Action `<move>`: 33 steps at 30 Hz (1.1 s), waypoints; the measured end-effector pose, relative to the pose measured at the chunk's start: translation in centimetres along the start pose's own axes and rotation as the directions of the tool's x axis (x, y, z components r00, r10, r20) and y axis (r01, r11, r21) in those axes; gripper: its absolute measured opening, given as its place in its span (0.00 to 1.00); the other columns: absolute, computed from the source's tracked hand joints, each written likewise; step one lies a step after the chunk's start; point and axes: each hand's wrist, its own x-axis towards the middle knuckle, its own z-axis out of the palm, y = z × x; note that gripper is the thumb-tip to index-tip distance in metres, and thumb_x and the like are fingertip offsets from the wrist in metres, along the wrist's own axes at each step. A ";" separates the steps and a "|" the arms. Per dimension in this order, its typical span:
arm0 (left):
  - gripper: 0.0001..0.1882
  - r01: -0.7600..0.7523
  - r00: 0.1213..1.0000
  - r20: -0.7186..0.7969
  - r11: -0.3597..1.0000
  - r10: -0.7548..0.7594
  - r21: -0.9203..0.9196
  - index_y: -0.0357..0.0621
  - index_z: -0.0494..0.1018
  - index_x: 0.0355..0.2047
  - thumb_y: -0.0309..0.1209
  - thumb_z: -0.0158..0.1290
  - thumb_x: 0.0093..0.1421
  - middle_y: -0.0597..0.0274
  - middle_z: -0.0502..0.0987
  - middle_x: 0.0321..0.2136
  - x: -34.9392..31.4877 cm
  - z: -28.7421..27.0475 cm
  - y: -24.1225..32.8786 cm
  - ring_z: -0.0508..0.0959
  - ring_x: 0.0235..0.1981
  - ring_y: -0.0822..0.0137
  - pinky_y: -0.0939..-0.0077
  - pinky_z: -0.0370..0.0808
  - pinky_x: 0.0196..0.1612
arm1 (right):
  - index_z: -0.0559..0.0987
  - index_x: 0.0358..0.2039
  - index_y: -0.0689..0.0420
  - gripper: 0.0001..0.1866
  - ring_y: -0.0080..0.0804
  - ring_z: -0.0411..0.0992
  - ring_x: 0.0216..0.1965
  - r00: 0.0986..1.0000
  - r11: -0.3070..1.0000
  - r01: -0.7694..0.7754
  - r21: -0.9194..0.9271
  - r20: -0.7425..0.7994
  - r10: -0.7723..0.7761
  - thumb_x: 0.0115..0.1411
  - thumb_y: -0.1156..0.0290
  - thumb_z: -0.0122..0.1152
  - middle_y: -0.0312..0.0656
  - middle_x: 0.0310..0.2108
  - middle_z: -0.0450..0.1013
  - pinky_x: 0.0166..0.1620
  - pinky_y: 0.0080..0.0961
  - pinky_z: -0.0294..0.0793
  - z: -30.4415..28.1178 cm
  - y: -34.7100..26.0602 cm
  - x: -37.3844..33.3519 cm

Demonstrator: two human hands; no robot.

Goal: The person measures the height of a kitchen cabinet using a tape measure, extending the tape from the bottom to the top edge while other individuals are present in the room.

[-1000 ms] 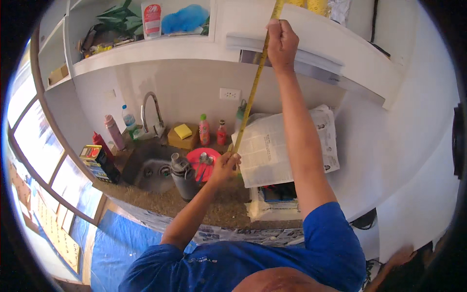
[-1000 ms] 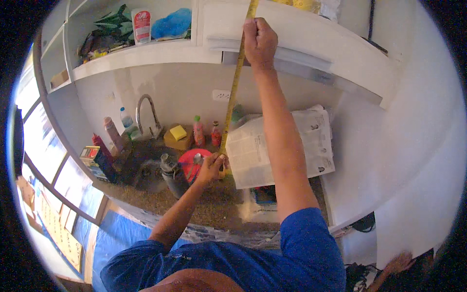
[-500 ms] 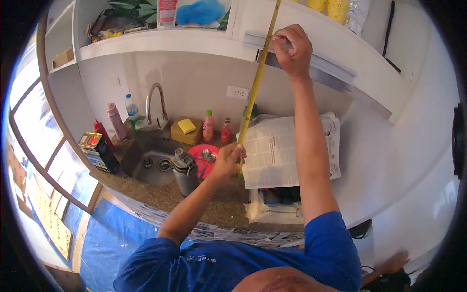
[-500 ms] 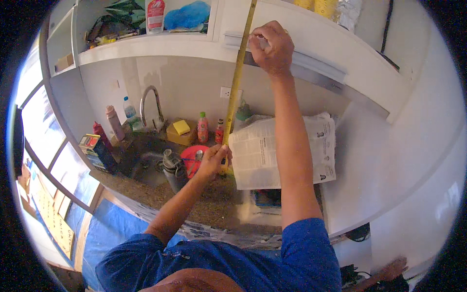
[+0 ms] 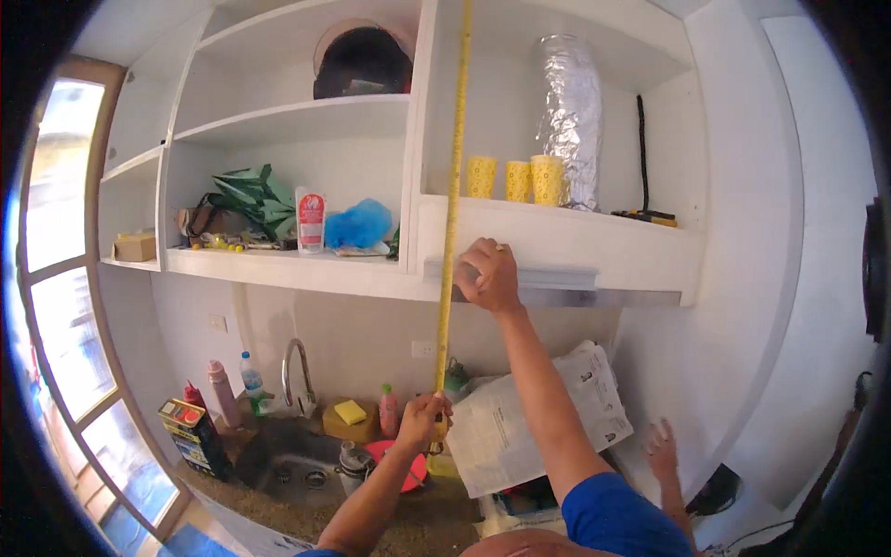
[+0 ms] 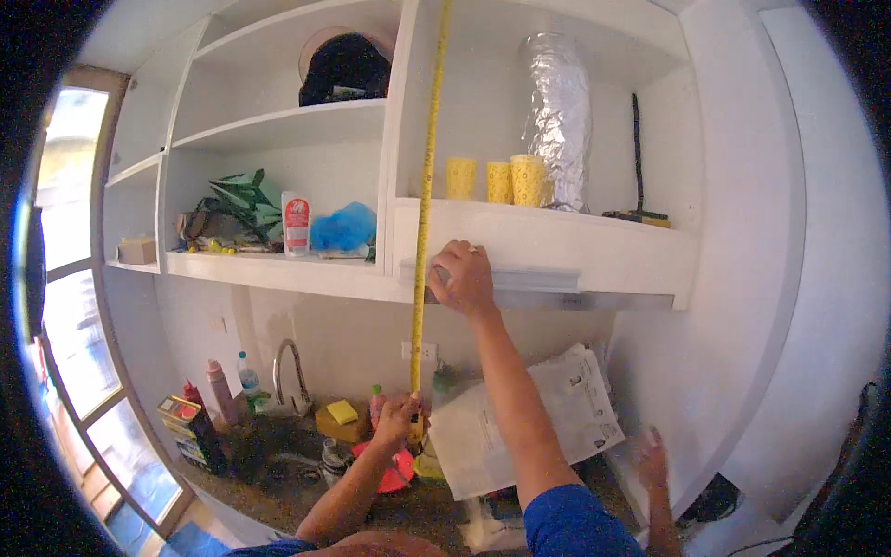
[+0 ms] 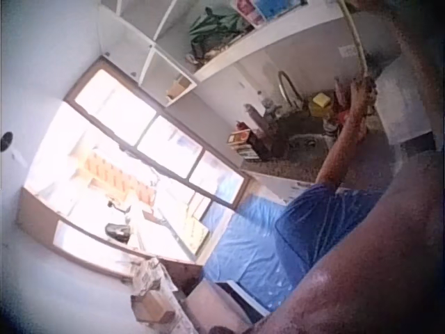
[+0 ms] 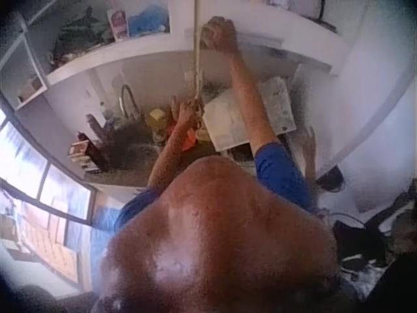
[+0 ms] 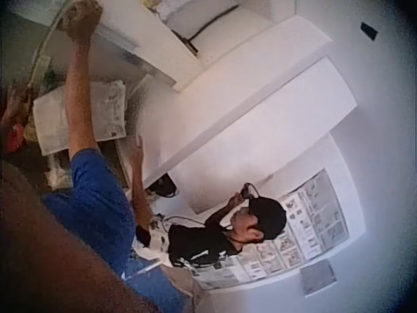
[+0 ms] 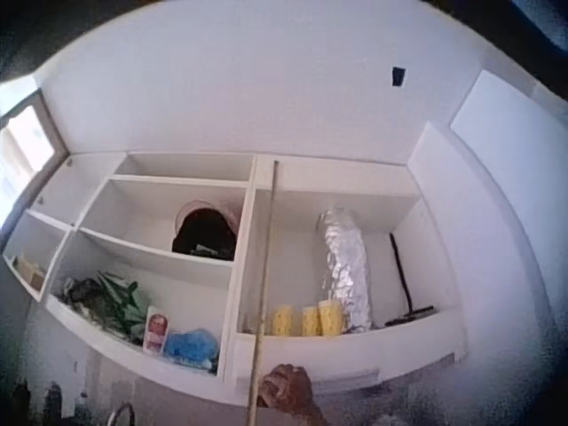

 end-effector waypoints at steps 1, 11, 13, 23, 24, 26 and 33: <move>0.20 -0.005 1.000 0.004 1.000 0.005 0.004 0.38 0.76 0.31 0.43 0.49 0.73 0.61 0.77 0.26 0.2 0.2 0.6 0.78 0.25 0.68 0.73 0.75 0.29 | 0.80 0.25 0.50 0.06 0.38 0.74 0.36 1.000 1.000 0.005 -0.017 -0.008 -0.005 0.47 0.65 0.67 0.35 0.29 0.74 0.43 0.41 0.68 0.0 -0.1 0.0; 0.20 -0.051 0.998 -0.022 0.998 0.052 0.048 0.41 0.76 0.26 0.39 0.47 0.71 0.64 0.75 0.23 3.3 3.0 4.1 0.75 0.25 0.70 0.73 0.73 0.32 | 0.79 0.25 0.52 0.06 0.40 0.74 0.35 1.000 0.999 -0.017 -0.046 -0.015 0.017 0.50 0.65 0.64 0.38 0.28 0.73 0.41 0.42 0.68 -0.3 0.0 -0.4; 0.18 -0.031 0.998 -0.049 0.998 0.034 0.063 0.41 0.76 0.25 0.37 0.48 0.69 0.64 0.75 0.23 3.2 3.4 4.3 0.76 0.28 0.69 0.71 0.73 0.36 | 0.79 0.24 0.52 0.06 0.42 0.73 0.34 1.000 0.998 0.003 -0.065 -0.019 -0.005 0.51 0.65 0.63 0.39 0.28 0.73 0.41 0.42 0.68 -0.3 0.1 -0.4; 0.19 -0.065 0.998 -0.023 0.998 0.065 -0.022 0.42 0.73 0.31 0.43 0.49 0.72 0.60 0.74 0.22 5.0 1.8 3.1 0.77 0.20 0.66 0.70 0.74 0.23 | 0.79 0.24 0.51 0.03 0.42 0.75 0.32 0.994 0.997 0.074 -0.034 -0.076 -0.076 0.51 0.68 0.62 0.37 0.26 0.75 0.38 0.37 0.71 0.5 1.3 -0.5; 0.19 -0.071 0.997 0.003 0.997 0.071 -0.017 0.41 0.73 0.31 0.44 0.49 0.72 0.60 0.74 0.22 4.8 1.6 3.3 0.77 0.20 0.65 0.70 0.74 0.23 | 0.79 0.24 0.51 0.03 0.41 0.75 0.32 0.993 0.996 0.081 -0.038 -0.088 -0.084 0.50 0.68 0.62 0.37 0.26 0.75 0.38 0.37 0.72 0.7 1.2 -0.6; 0.18 -0.034 0.999 0.014 0.999 0.034 -0.027 0.41 0.72 0.31 0.42 0.48 0.72 0.60 0.73 0.23 4.6 1.1 3.0 0.77 0.22 0.64 0.69 0.74 0.22 | 0.80 0.25 0.50 0.02 0.39 0.75 0.31 0.992 0.996 0.082 -0.031 -0.091 -0.085 0.50 0.68 0.62 0.34 0.26 0.75 0.38 0.36 0.72 0.8 1.0 -1.1; 0.17 0.084 0.994 0.077 0.993 -0.077 -0.087 0.40 0.75 0.34 0.42 0.52 0.70 0.59 0.77 0.26 5.7 0.5 4.5 0.78 0.24 0.64 0.69 0.78 0.28 | 0.80 0.24 0.49 0.01 0.36 0.74 0.29 0.993 0.994 0.053 -0.095 -0.096 -0.063 0.49 0.68 0.63 0.31 0.26 0.75 0.38 0.33 0.71 1.2 1.4 -1.0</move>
